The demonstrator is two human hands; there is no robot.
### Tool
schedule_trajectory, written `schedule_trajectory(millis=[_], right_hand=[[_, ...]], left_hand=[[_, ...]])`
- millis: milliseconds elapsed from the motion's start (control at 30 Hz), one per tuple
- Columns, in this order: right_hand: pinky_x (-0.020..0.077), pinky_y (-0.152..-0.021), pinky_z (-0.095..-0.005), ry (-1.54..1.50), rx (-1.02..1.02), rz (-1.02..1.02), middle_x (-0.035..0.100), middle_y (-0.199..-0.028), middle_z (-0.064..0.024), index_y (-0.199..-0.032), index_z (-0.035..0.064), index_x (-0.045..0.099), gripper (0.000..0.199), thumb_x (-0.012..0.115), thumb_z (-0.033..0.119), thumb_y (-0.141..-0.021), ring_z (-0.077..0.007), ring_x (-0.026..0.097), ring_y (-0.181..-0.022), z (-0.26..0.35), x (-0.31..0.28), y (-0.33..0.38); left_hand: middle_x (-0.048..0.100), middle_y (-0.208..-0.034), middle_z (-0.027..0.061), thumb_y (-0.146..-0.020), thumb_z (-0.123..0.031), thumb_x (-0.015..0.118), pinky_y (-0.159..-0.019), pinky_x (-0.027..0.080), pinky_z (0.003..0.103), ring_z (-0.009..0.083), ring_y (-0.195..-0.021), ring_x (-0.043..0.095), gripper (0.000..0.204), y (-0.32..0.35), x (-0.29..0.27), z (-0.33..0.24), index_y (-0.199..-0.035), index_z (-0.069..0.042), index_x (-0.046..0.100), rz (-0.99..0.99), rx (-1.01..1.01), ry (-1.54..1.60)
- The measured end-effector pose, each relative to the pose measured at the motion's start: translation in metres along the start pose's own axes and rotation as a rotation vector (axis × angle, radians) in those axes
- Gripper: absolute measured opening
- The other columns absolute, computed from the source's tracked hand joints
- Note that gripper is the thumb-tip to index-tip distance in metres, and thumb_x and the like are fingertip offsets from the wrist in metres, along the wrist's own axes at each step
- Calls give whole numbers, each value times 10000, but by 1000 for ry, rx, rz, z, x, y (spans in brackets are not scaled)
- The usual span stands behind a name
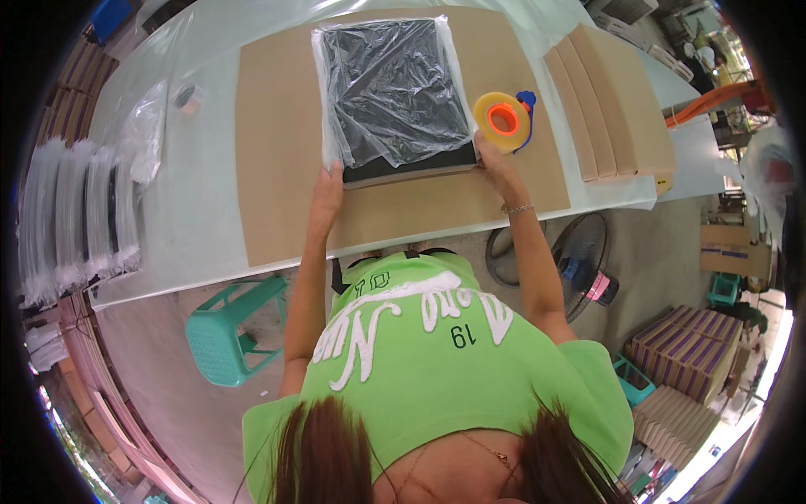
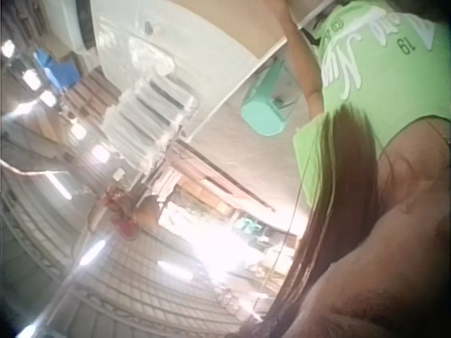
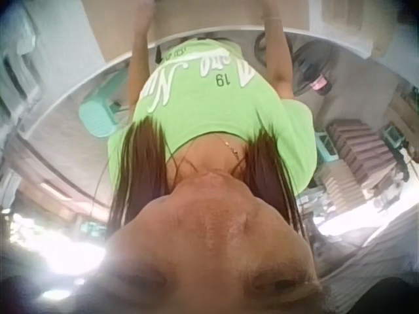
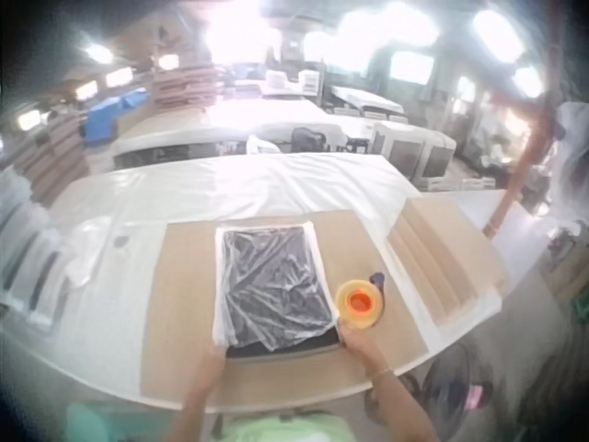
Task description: The person wraps a cardboard box in a sheet of brown paper by hand, seals the edges using a tape dispenser, and then picks up a plastic-wrapped item from a stack to begin wrapping it in another sheet of paper.
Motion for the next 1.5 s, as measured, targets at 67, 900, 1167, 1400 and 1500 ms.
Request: schedule_trajectory(millis=[67,900,1167,1400,1500], right_hand=[[345,-648,-245,-2,-10,42,466,-770,44,-880,104,584,462,426,525,-983,-82,401,-711,0,9,1],[434,-888,-412,330,-160,-5,609,-1059,-265,-1111,-77,544,553,443,449,-976,-336,594,-1005,6,2,23],[437,-942,-405,615,-341,35,579,-1183,-295,-1280,-52,506,587,497,435,-951,-380,567,-1131,117,-3,-2],[455,-916,-368,188,-246,-136,622,-1165,-214,-1244,-92,530,664,441,506,-967,-293,604,-1052,76,-11,-204],[479,-878,-339,-39,24,145,643,-1131,-136,-1236,-74,537,616,431,480,-987,-209,619,-971,75,29,-197]], left_hand=[[557,-1115,357,-984,-464,349,-955,384,455,476,-1109,516,622,-4,3,19,-1145,116,506,2,-91,3],[530,-1267,255,-984,-508,375,-1015,357,401,346,-1208,485,663,-2,-10,-18,-1292,71,471,66,-375,256],[482,-1357,175,-961,-578,355,-1082,285,381,282,-1274,427,735,-91,-44,-11,-1370,28,432,45,-149,142],[567,-1248,247,-954,-578,378,-1011,367,374,305,-1185,526,762,-205,20,-38,-1290,97,487,74,-70,183],[583,-1217,259,-931,-613,397,-990,386,394,326,-1176,536,802,-207,11,-15,-1266,106,511,-18,-177,85]])
Point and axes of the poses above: each hand's wrist, its own y-axis away from the middle knuckle, its own x-axis out of the palm, z = x × y, the point moved 2 cm from there along -y, towards the middle knuckle
